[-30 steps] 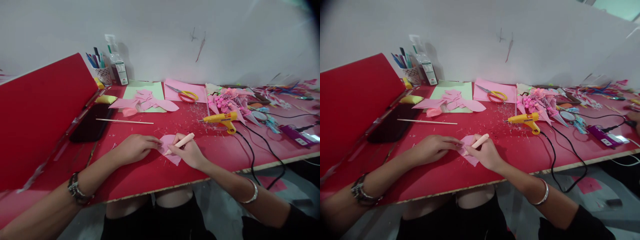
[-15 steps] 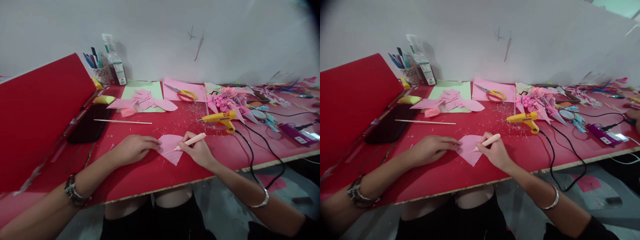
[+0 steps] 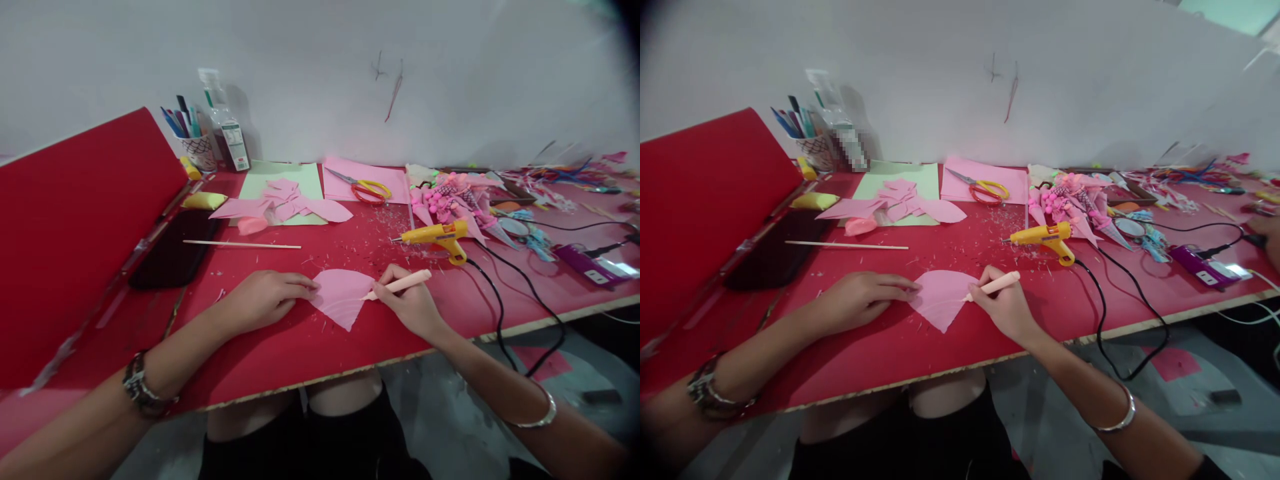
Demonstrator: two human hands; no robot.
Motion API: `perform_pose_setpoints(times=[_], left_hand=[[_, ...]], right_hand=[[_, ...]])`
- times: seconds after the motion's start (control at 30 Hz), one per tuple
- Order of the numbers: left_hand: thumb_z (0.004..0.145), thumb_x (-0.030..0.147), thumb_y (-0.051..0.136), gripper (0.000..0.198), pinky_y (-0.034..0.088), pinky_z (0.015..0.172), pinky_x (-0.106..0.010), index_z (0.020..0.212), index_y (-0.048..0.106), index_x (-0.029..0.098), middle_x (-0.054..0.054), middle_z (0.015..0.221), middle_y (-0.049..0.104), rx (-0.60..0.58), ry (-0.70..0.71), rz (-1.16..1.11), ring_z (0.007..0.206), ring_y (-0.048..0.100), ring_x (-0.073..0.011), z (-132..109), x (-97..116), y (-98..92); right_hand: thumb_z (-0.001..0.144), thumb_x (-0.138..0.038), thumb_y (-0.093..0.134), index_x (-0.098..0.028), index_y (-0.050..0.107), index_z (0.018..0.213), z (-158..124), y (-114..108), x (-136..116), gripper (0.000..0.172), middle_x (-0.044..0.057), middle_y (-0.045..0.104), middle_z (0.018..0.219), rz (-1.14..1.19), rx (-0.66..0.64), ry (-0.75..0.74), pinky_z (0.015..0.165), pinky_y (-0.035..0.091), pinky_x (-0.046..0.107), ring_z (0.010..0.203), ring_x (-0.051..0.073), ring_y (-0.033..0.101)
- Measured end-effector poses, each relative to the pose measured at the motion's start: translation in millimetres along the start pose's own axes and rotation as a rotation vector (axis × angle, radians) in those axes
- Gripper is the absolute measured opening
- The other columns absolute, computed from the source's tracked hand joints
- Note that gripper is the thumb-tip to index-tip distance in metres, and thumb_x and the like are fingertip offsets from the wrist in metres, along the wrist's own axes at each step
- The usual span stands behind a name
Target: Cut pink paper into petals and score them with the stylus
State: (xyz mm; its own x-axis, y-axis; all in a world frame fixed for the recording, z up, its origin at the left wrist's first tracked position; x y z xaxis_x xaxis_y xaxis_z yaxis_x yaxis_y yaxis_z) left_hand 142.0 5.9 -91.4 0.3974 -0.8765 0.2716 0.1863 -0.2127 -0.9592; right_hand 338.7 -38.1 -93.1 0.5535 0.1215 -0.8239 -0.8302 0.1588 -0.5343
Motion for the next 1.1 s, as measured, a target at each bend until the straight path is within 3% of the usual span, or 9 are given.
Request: perform_pose_setpoints(times=[0.23,0.43,0.63,0.8,1.1], left_hand=[[0.074,0.006,0.037,0.044,0.046,0.082,-0.026,0.105,0.06,0.027,0.005,0.116,0.059,0.009,0.001,0.006,0.099,0.058,-0.0133,0.1,-0.2,0.9],[0.076,0.008,0.035,0.043,0.046,0.083,-0.026,0.106,0.06,0.026,0.004,0.116,0.059,-0.007,-0.01,0.007,0.099,0.058,-0.0136,0.7,0.8,0.6],[0.076,0.008,0.034,0.043,0.046,0.081,-0.027,0.108,0.059,0.023,0.002,0.114,0.061,0.0,0.006,0.005,0.096,0.06,-0.0148,-0.9,5.5,-1.7],[0.077,0.008,0.035,0.04,0.046,0.074,-0.025,0.102,0.062,0.024,0.0,0.11,0.062,0.021,0.014,0.028,0.089,0.062,-0.015,-1.5,2.8,-0.8],[0.076,0.007,0.037,0.039,0.045,0.072,-0.022,0.099,0.062,0.025,0.001,0.109,0.062,0.045,0.021,-0.001,0.089,0.06,-0.0133,-0.5,2.0,-1.7]], right_hand=[[0.077,-0.029,0.054,-0.019,0.043,0.059,-3.1,-6.7,5.6,0.023,-0.002,0.048,0.054,0.028,0.038,0.006,0.049,0.034,0.023,0.053,0.011,0.045],[0.079,-0.034,0.053,-0.018,0.049,0.066,-1.0,-10.7,7.2,0.021,-0.002,0.052,0.058,0.207,0.077,0.061,0.051,0.038,0.022,0.054,0.011,0.05],[0.075,-0.028,0.057,-0.018,0.054,0.071,10.0,20.1,-23.0,0.011,-0.002,0.054,0.065,0.235,-0.09,-0.044,0.052,0.038,0.021,0.059,0.01,0.05],[0.076,-0.029,0.053,-0.018,0.049,0.063,19.8,54.8,-28.9,0.018,-0.004,0.049,0.054,0.311,-0.236,0.022,0.046,0.035,0.02,0.051,0.008,0.046],[0.075,-0.028,0.054,-0.018,0.048,0.062,24.6,66.7,-22.3,0.018,-0.003,0.053,0.053,0.269,-0.241,0.031,0.045,0.038,0.019,0.049,0.009,0.05]])
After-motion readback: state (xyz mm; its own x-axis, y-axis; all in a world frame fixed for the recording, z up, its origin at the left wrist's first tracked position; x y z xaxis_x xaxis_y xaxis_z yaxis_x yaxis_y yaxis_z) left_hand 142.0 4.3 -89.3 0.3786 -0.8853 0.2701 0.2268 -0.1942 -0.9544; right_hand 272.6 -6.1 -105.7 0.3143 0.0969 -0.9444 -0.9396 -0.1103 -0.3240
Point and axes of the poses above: each hand's wrist, its own z-axis towards the middle knuckle, its own y-axis out of the palm, x = y × z, the point moved 7 cm from there along z, towards the middle knuckle
